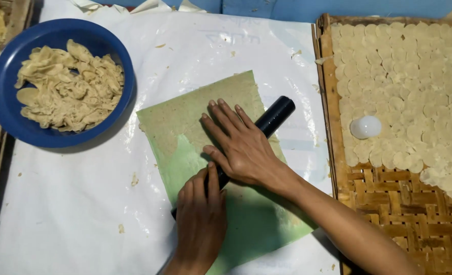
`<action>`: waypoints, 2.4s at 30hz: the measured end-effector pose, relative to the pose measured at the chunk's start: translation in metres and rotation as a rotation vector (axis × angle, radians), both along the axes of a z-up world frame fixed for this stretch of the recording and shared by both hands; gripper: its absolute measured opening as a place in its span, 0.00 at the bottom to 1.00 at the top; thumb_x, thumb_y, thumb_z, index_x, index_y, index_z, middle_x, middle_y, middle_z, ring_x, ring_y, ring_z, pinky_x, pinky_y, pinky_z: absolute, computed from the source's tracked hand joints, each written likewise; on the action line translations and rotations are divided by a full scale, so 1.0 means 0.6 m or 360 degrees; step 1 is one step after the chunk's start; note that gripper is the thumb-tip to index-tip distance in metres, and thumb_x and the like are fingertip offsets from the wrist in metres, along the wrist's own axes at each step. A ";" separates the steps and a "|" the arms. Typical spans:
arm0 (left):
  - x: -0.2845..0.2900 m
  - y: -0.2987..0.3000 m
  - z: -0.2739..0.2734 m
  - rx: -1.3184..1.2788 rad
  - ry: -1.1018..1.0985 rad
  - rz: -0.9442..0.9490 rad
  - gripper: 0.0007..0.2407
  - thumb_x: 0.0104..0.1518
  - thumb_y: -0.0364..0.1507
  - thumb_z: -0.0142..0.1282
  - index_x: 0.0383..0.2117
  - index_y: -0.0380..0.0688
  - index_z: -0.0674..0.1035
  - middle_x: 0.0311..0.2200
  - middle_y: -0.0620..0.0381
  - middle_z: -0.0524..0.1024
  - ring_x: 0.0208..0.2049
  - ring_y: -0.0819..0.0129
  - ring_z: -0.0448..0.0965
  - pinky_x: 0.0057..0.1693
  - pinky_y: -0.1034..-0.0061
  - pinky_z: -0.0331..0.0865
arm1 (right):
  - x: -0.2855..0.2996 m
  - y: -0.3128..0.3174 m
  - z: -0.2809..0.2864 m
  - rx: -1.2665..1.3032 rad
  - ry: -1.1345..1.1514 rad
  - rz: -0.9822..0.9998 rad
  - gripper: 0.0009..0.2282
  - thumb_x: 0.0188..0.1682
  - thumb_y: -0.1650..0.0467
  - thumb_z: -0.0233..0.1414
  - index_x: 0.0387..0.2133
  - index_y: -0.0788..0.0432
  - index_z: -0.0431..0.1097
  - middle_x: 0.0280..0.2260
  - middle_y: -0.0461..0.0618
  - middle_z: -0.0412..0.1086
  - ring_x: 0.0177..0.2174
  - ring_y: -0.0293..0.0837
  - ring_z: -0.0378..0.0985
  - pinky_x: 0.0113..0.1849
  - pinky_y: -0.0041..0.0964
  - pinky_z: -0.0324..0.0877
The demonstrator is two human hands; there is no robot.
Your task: Rolling out small pieces of dough into thin crackers using a rolling pin.
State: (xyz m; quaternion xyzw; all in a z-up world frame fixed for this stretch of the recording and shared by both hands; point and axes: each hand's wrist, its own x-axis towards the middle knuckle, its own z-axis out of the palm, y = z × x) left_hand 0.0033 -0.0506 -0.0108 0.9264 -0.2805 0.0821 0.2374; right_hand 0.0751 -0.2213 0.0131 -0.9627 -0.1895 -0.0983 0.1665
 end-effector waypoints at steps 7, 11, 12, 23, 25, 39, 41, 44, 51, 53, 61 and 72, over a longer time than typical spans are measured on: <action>-0.025 0.022 0.058 -0.0352 0.0035 -0.0076 0.26 0.54 0.33 0.63 0.56 0.28 0.72 0.56 0.35 0.71 0.54 0.43 0.75 0.59 0.57 0.69 | -0.124 -0.064 -0.003 -0.0206 0.0202 -0.0040 0.28 0.55 0.59 0.43 0.68 0.58 0.51 0.70 0.53 0.47 0.69 0.49 0.44 0.67 0.49 0.40; -0.053 0.013 0.045 -0.0348 0.0128 -0.0126 0.24 0.55 0.36 0.63 0.54 0.32 0.75 0.49 0.39 0.74 0.46 0.48 0.78 0.52 0.59 0.73 | -0.228 -0.099 0.004 -0.0056 0.0213 -0.0129 0.30 0.48 0.64 0.51 0.65 0.63 0.55 0.69 0.58 0.51 0.68 0.54 0.50 0.66 0.51 0.49; -0.064 0.008 0.035 -0.0293 0.0174 -0.0148 0.24 0.54 0.38 0.64 0.54 0.35 0.76 0.45 0.43 0.76 0.40 0.52 0.79 0.46 0.63 0.76 | -0.254 -0.108 0.005 -0.0066 0.0240 -0.0181 0.28 0.53 0.62 0.44 0.64 0.65 0.54 0.69 0.59 0.51 0.68 0.54 0.50 0.66 0.50 0.49; -0.083 -0.025 -0.016 -0.0230 0.0169 -0.0514 0.29 0.54 0.29 0.58 0.61 0.22 0.64 0.41 0.33 0.72 0.33 0.47 0.75 0.41 0.59 0.72 | -0.238 -0.112 0.033 0.0194 -0.0087 -0.0323 0.23 0.58 0.60 0.33 0.51 0.64 0.68 0.53 0.59 0.69 0.54 0.56 0.72 0.60 0.54 0.66; -0.045 -0.002 0.010 -0.0242 0.0010 -0.0473 0.27 0.55 0.27 0.56 0.60 0.22 0.65 0.45 0.30 0.74 0.36 0.47 0.77 0.44 0.59 0.73 | -0.202 -0.108 0.042 0.0161 -0.0116 -0.0278 0.23 0.58 0.60 0.33 0.52 0.63 0.67 0.54 0.58 0.67 0.55 0.56 0.71 0.62 0.55 0.64; 0.205 0.038 -0.002 0.0139 -0.0365 -0.0405 0.30 0.55 0.45 0.60 0.56 0.30 0.72 0.40 0.40 0.71 0.45 0.45 0.72 0.53 0.55 0.66 | 0.124 -0.024 0.008 0.0053 -0.0060 -0.0010 0.23 0.62 0.60 0.39 0.63 0.64 0.61 0.66 0.71 0.51 0.66 0.69 0.47 0.64 0.61 0.46; 0.199 0.029 0.019 0.0156 -0.0373 -0.0270 0.29 0.60 0.44 0.55 0.57 0.28 0.71 0.48 0.36 0.71 0.53 0.42 0.70 0.60 0.52 0.60 | 0.117 -0.025 0.008 -0.0036 -0.0010 0.0018 0.23 0.62 0.61 0.38 0.65 0.63 0.58 0.68 0.68 0.49 0.67 0.66 0.45 0.64 0.61 0.43; 0.180 0.010 0.031 0.0164 -0.0336 -0.0130 0.28 0.65 0.42 0.47 0.59 0.22 0.68 0.60 0.27 0.66 0.65 0.37 0.63 0.69 0.47 0.52 | 0.101 -0.030 0.014 -0.0159 0.0029 0.0025 0.25 0.61 0.63 0.35 0.67 0.65 0.54 0.69 0.65 0.48 0.69 0.60 0.43 0.65 0.57 0.40; 0.067 -0.036 0.008 0.0291 -0.0100 -0.0117 0.30 0.61 0.39 0.48 0.61 0.21 0.65 0.67 0.25 0.58 0.70 0.35 0.55 0.70 0.46 0.49 | 0.000 -0.069 -0.006 -0.0179 0.0161 -0.0021 0.26 0.56 0.64 0.37 0.66 0.68 0.52 0.68 0.61 0.53 0.69 0.54 0.49 0.67 0.55 0.42; 0.037 -0.040 0.004 0.0295 -0.0068 -0.0150 0.29 0.62 0.39 0.47 0.61 0.21 0.66 0.67 0.26 0.59 0.70 0.37 0.55 0.71 0.49 0.48 | -0.036 -0.079 -0.021 -0.0183 0.0147 -0.0048 0.27 0.58 0.62 0.34 0.67 0.66 0.50 0.69 0.60 0.52 0.69 0.55 0.49 0.66 0.57 0.44; -0.015 -0.021 0.017 -0.0431 0.0272 -0.0578 0.33 0.56 0.31 0.62 0.62 0.18 0.61 0.66 0.20 0.57 0.69 0.30 0.57 0.69 0.44 0.53 | -0.143 -0.097 -0.007 -0.0075 0.0143 -0.0079 0.28 0.57 0.60 0.38 0.66 0.68 0.51 0.69 0.61 0.50 0.69 0.56 0.49 0.66 0.52 0.48; 0.085 0.020 0.050 -0.0191 -0.0247 -0.0387 0.20 0.58 0.25 0.58 0.55 0.23 0.73 0.32 0.50 0.71 0.30 0.65 0.67 0.37 0.73 0.62 | -0.322 -0.056 -0.127 -0.0635 -0.0136 0.0401 0.24 0.50 0.57 0.48 0.63 0.29 0.60 0.66 0.46 0.55 0.63 0.46 0.59 0.60 0.47 0.60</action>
